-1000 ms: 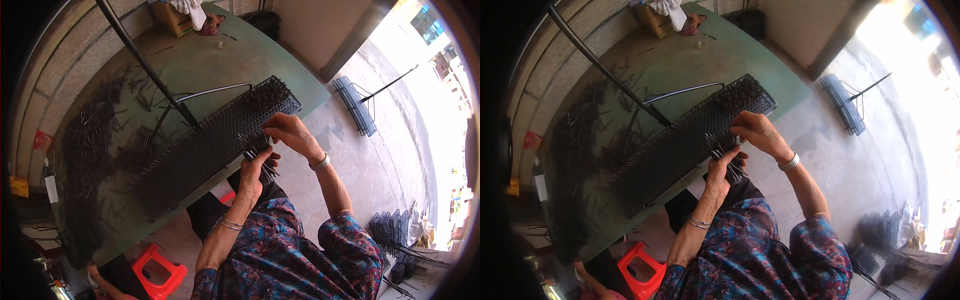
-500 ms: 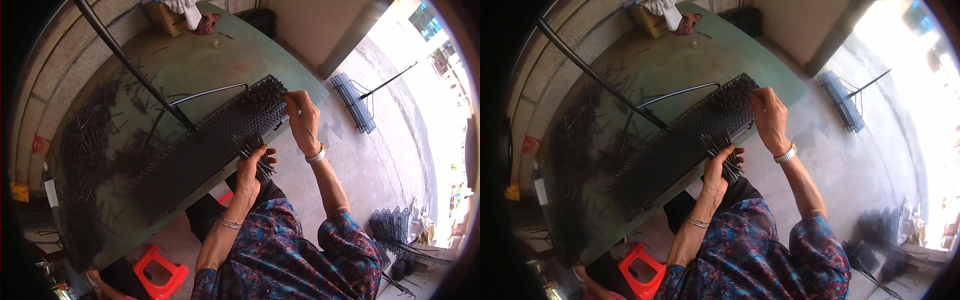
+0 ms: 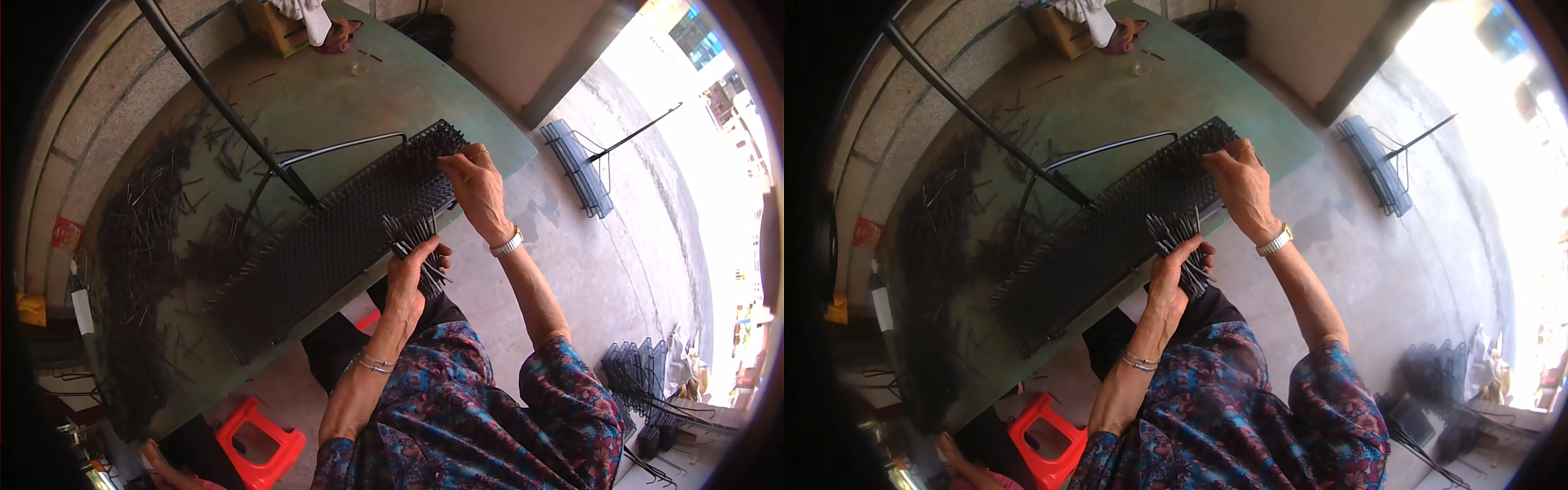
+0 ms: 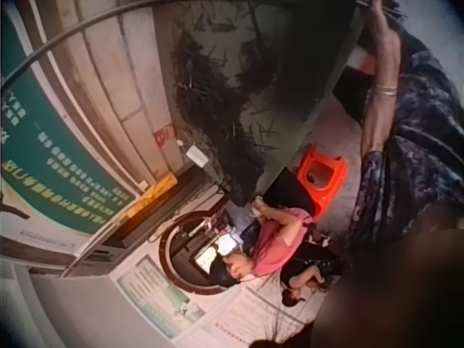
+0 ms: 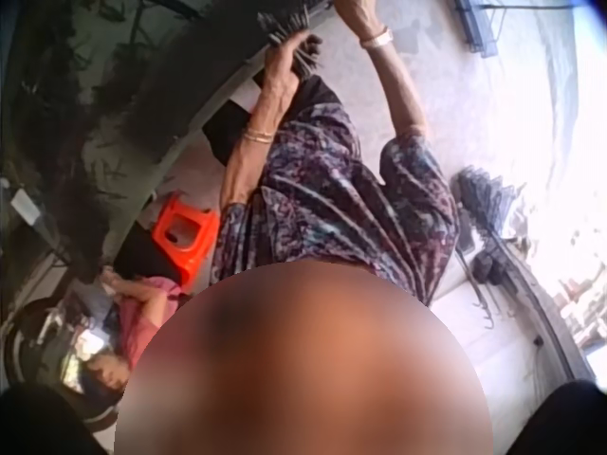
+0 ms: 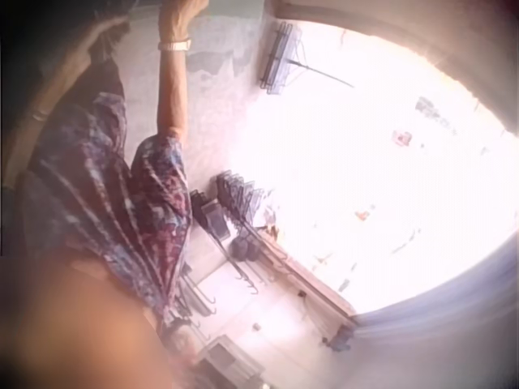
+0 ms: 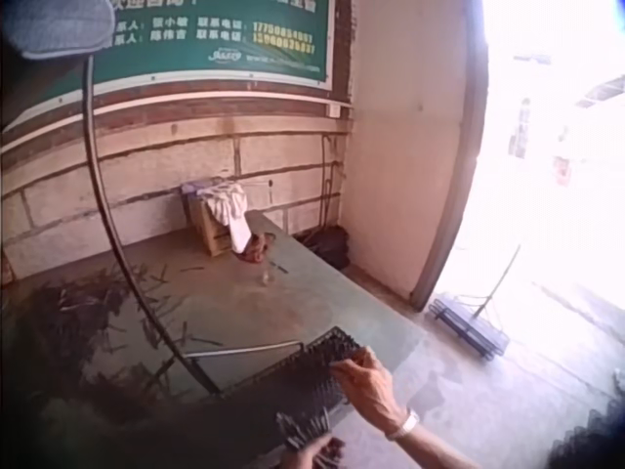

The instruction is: The recorder is manually picking up small metal pins from a pile and inserting them into individual slots on a metal grid tray.

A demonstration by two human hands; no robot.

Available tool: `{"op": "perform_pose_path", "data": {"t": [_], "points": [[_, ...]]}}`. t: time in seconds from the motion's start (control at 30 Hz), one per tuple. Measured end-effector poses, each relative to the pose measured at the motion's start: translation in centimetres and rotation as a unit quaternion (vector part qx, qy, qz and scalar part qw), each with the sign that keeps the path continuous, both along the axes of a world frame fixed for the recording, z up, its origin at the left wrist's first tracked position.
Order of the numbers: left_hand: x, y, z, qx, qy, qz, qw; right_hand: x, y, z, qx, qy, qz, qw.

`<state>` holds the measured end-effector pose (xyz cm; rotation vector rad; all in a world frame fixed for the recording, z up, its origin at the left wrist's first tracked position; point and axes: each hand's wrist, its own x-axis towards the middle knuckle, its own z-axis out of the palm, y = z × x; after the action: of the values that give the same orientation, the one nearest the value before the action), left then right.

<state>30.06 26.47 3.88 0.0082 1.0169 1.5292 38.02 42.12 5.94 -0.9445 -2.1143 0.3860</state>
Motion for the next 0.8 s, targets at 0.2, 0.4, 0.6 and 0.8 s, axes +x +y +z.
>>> {"op": "perform_pose_path", "data": {"t": [0.2, 0.4, 0.6, 0.8], "points": [[0.2, 0.0, 0.5, -0.016, 0.013, -0.005, 1.0, 0.9, -1.1, 0.8, -0.044, -0.003, -0.023, 0.999], [0.2, -0.3, 0.1, -0.008, 0.02, -0.017, 1.0, 2.7, -3.1, 2.2, -0.407, -0.01, 0.185, 0.894], [-0.1, 0.0, -0.5, -0.008, -0.049, -0.018, 0.999, 1.6, -2.9, 3.6, -0.228, 0.083, 0.024, 0.97], [0.0, 0.1, -0.3, -0.019, -0.092, 0.016, 0.995, -0.3, 0.2, 0.4, -0.037, 0.1, -0.012, 0.994]]}}
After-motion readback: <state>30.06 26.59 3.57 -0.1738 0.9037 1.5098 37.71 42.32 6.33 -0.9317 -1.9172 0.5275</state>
